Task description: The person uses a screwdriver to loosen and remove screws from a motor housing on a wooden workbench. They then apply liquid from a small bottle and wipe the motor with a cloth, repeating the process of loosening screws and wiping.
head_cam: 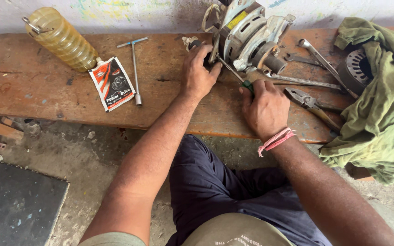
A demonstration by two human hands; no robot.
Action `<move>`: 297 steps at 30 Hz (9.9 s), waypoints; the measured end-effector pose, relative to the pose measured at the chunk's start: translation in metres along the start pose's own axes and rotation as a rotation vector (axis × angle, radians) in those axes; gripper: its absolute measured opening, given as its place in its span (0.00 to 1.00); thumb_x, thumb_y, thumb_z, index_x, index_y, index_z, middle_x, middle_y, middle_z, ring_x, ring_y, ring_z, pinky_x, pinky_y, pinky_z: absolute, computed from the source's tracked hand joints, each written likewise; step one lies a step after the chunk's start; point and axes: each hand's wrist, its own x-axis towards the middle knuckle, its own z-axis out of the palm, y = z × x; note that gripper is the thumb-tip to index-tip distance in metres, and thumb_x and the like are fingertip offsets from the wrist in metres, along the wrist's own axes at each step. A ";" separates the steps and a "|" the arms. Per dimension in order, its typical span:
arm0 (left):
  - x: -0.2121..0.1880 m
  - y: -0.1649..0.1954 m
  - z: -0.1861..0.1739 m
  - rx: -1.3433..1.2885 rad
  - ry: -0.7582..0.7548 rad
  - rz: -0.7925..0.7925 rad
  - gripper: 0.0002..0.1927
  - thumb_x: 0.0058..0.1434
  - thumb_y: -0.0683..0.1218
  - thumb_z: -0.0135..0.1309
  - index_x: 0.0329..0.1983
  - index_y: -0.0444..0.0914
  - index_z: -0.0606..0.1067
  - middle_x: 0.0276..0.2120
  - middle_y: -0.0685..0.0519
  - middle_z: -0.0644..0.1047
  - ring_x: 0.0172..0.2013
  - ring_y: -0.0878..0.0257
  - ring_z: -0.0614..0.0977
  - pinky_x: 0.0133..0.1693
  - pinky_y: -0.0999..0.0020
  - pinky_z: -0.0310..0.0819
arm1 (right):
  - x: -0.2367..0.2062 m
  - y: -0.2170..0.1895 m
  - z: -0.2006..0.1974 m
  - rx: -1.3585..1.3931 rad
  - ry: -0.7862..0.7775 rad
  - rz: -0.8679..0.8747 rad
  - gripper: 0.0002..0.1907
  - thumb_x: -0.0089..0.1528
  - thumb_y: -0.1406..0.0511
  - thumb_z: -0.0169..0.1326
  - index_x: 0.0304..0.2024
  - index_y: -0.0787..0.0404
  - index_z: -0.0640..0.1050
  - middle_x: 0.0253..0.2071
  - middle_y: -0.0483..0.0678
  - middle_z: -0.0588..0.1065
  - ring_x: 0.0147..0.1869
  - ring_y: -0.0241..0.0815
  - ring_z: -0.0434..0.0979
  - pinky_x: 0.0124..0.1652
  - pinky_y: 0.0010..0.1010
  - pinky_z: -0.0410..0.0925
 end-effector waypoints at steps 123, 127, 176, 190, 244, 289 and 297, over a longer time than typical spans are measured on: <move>0.014 0.004 -0.007 -0.081 0.004 0.228 0.21 0.49 0.38 0.69 0.40 0.36 0.69 0.40 0.44 0.74 0.46 0.43 0.75 0.49 0.48 0.70 | 0.035 0.015 -0.006 0.314 -0.434 0.307 0.24 0.69 0.55 0.54 0.28 0.68 0.79 0.23 0.61 0.75 0.27 0.61 0.77 0.29 0.48 0.69; 0.011 0.005 -0.009 -0.113 0.021 0.257 0.19 0.51 0.40 0.65 0.42 0.34 0.70 0.41 0.43 0.74 0.47 0.43 0.75 0.49 0.48 0.70 | 0.040 0.019 -0.011 0.406 -0.595 0.591 0.27 0.66 0.52 0.56 0.29 0.71 0.81 0.18 0.57 0.74 0.22 0.48 0.73 0.26 0.40 0.67; 0.012 -0.002 0.004 -0.103 0.057 0.189 0.08 0.61 0.40 0.57 0.40 0.34 0.71 0.39 0.44 0.74 0.45 0.45 0.74 0.48 0.47 0.69 | 0.022 0.013 -0.002 0.174 -0.195 0.143 0.20 0.65 0.59 0.62 0.26 0.70 0.80 0.20 0.62 0.74 0.24 0.58 0.76 0.29 0.46 0.69; 0.011 -0.006 0.003 -0.107 0.041 0.221 0.11 0.61 0.39 0.57 0.44 0.34 0.70 0.43 0.42 0.74 0.49 0.45 0.74 0.52 0.48 0.69 | 0.051 0.019 -0.017 0.507 -0.612 0.788 0.24 0.65 0.52 0.60 0.35 0.69 0.81 0.21 0.52 0.75 0.22 0.44 0.73 0.27 0.43 0.66; 0.011 0.007 -0.012 -0.074 0.017 0.183 0.13 0.55 0.40 0.63 0.40 0.35 0.71 0.37 0.46 0.76 0.42 0.48 0.79 0.44 0.51 0.73 | 0.019 -0.005 -0.005 -0.127 -0.312 0.178 0.22 0.67 0.52 0.55 0.33 0.64 0.77 0.23 0.63 0.76 0.29 0.65 0.79 0.31 0.54 0.72; 0.005 0.022 -0.013 -0.080 0.040 0.172 0.08 0.64 0.39 0.56 0.35 0.34 0.67 0.34 0.45 0.72 0.39 0.47 0.76 0.41 0.48 0.69 | 0.032 -0.011 -0.013 -0.101 -0.516 0.298 0.24 0.67 0.51 0.52 0.33 0.67 0.78 0.25 0.64 0.77 0.32 0.66 0.81 0.35 0.55 0.73; 0.005 0.021 -0.013 -0.098 0.034 0.164 0.08 0.65 0.39 0.55 0.36 0.34 0.67 0.34 0.45 0.72 0.39 0.48 0.76 0.41 0.49 0.69 | 0.034 -0.012 -0.014 -0.083 -0.516 0.336 0.25 0.67 0.50 0.52 0.31 0.65 0.80 0.26 0.65 0.77 0.32 0.67 0.80 0.36 0.55 0.73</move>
